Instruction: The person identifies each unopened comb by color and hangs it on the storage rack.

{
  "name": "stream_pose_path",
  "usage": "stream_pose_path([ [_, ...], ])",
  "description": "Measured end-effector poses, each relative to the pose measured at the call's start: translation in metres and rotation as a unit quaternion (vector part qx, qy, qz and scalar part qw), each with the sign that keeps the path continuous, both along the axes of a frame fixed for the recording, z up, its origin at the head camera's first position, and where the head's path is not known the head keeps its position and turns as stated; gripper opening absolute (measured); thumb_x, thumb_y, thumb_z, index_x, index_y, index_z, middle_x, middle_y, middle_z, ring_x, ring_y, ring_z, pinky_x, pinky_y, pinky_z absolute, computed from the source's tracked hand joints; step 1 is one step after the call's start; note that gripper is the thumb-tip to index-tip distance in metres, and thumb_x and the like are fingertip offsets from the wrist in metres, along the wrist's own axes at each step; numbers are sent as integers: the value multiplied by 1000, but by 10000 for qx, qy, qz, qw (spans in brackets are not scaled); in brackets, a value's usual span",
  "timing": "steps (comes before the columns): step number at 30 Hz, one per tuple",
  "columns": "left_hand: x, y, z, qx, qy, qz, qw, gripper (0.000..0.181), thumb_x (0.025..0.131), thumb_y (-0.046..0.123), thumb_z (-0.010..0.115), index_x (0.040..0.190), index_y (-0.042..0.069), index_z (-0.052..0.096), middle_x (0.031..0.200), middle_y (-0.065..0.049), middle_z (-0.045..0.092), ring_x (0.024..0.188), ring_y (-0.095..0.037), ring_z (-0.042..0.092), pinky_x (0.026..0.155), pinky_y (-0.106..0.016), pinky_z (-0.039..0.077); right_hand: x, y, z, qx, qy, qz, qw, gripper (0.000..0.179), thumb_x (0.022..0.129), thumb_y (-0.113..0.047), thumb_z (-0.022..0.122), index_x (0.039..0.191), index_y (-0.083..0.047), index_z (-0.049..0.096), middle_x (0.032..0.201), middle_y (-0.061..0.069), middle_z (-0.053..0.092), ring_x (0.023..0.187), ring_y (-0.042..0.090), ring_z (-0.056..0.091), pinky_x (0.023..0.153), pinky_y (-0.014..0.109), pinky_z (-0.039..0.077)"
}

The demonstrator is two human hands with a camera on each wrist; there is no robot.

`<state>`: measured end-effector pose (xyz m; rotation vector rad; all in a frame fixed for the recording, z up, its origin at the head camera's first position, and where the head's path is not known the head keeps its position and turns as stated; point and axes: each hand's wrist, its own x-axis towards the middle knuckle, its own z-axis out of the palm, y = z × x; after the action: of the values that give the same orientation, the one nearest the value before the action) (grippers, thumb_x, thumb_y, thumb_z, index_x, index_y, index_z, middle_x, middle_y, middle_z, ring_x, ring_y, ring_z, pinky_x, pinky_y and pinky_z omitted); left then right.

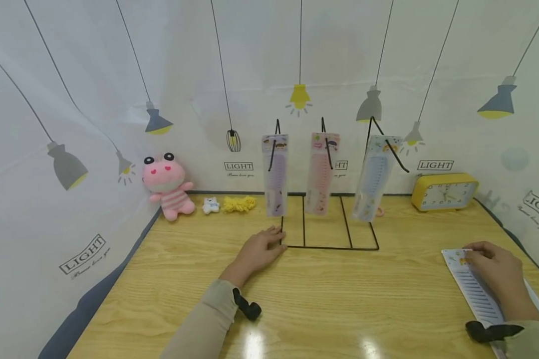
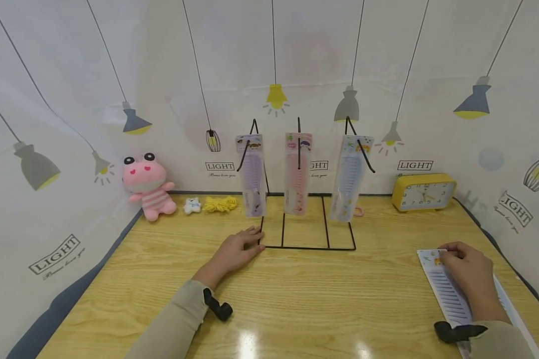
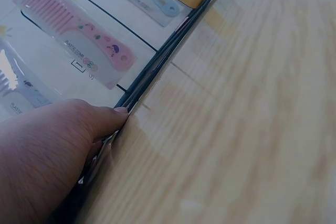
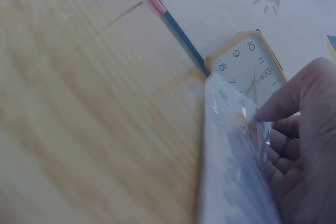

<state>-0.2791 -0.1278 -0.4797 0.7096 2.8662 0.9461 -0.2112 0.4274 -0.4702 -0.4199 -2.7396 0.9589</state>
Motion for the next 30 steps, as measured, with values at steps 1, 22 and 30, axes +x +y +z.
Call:
stream_pose_path([
  [1,0,0,0,8,-1,6,10000,53,103,45,56,149,21,51,158,4,38,150,-16,26,122,-44,24,0,0,0,23,8,5,10000,44,99,-32,56,122,4,64,120,30,60,103,41,52,72,41,40],
  [22,2,-1,1,10,-11,43,10000,52,102,45,57,149,21,52,158,3,39,150,-18,27,122,-45,25,-1,-1,-3,673,584,203,9958,30,97,-22,61,110,5,65,95,20,67,76,20,55,61,31,37],
  [30,2,0,1,5,-41,34,10000,53,103,46,56,149,20,51,158,3,39,150,-18,27,122,-46,25,1,-4,-3,620,588,4,9963,30,96,-20,61,110,6,65,93,18,67,74,17,52,56,26,37],
])
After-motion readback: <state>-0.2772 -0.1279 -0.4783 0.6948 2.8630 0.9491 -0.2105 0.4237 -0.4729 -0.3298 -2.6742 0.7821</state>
